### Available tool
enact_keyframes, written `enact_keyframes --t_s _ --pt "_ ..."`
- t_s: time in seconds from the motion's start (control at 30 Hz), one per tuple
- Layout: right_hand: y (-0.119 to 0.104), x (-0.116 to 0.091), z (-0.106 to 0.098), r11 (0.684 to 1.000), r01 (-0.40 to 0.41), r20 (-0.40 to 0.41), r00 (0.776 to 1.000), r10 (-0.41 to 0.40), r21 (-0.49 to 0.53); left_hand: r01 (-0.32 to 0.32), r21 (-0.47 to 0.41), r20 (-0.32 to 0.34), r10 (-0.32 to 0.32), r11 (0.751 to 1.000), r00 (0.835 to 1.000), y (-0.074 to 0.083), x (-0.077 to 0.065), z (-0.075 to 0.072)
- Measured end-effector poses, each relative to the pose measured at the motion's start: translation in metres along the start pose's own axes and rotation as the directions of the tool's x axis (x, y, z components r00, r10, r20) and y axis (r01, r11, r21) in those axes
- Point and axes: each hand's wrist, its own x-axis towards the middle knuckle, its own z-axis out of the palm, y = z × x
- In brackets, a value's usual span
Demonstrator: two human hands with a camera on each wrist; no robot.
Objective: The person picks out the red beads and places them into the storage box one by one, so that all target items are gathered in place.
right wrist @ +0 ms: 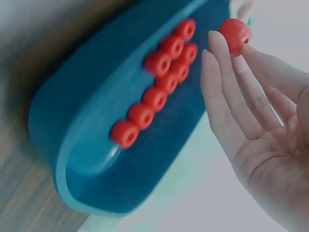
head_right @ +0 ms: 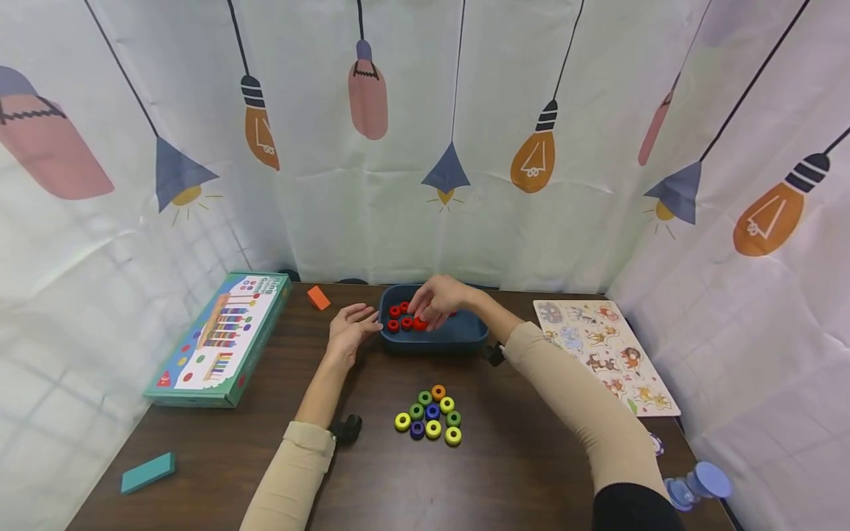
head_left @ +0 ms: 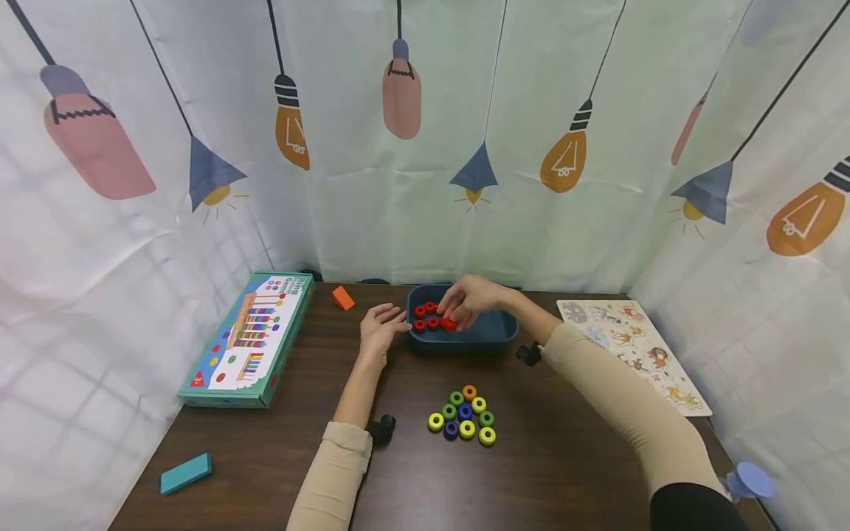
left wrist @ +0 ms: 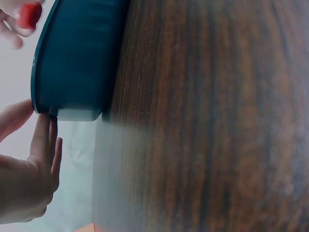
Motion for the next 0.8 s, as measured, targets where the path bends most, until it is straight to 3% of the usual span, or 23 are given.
enact_keyframes --t_s 0.3,0.57,0.8 --pt "0.034 0.028 -0.023 0.990 -0.135 -0.049 0.990 0.133 -0.034 0.006 0.000 0.016 -0.006 1.000 1.000 0.000 0.000 -0.003" --pt "0.053 0.039 -0.016 0.981 -0.179 -0.129 0.977 0.168 -0.072 0.007 0.009 0.014 -0.007 1.000 1.000 0.000 -0.001 -0.002" --pt "0.059 0.040 -0.006 0.979 -0.192 -0.130 0.975 0.183 -0.066 0.003 0.002 0.008 -0.003 1.000 1.000 0.000 -0.001 -0.001"
